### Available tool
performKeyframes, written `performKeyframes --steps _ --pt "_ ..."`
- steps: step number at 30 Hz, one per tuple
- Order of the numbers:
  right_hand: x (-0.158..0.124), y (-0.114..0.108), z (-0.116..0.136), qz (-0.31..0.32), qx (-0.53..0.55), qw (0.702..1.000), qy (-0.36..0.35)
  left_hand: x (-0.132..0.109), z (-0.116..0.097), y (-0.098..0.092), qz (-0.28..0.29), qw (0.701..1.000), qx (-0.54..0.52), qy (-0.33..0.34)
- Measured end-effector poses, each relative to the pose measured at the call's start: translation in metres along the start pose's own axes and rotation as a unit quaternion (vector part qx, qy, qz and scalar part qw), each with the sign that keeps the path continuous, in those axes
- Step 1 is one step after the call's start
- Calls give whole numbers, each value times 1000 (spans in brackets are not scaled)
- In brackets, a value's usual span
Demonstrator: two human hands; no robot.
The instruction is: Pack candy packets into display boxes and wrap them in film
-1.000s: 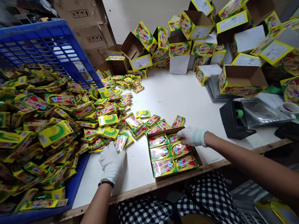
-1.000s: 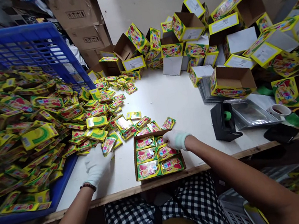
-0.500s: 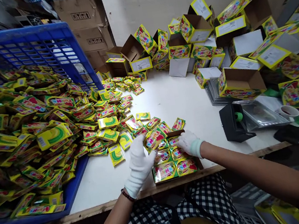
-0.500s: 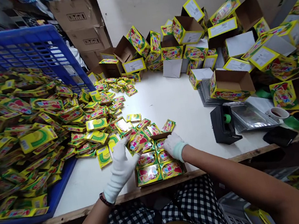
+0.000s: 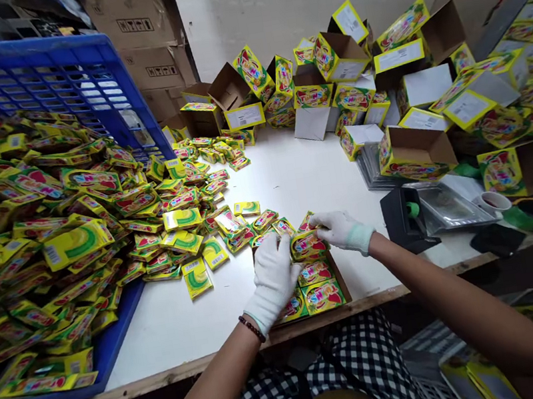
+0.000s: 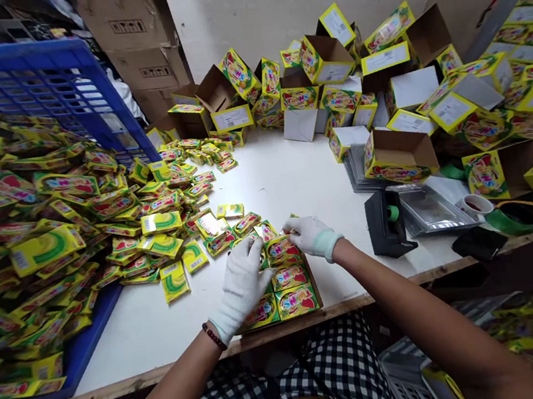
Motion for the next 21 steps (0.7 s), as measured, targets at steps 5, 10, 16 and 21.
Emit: performKeyframes --steps 5,10,16,21 --pt "7 14 -22 8 -11 998 67 -28 -2 19 124 990 9 64" --pt "3 17 -19 8 -2 1000 9 -39 -3 21 162 983 20 83" --pt "1 34 -2 17 -128 991 46 -39 -9 18 163 984 42 64" --pt "12 39 -21 -3 -108 994 -4 -12 -18 26 97 987 8 128"
Point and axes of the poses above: each hand's wrist, its own x-axis towards the middle knuckle, its own y-axis out of the palm, z = x × y, the point moved 1 cm from there along x, towards the middle knuckle, and after that the axes turned 6 degrees about z, right-handed, at the moved point
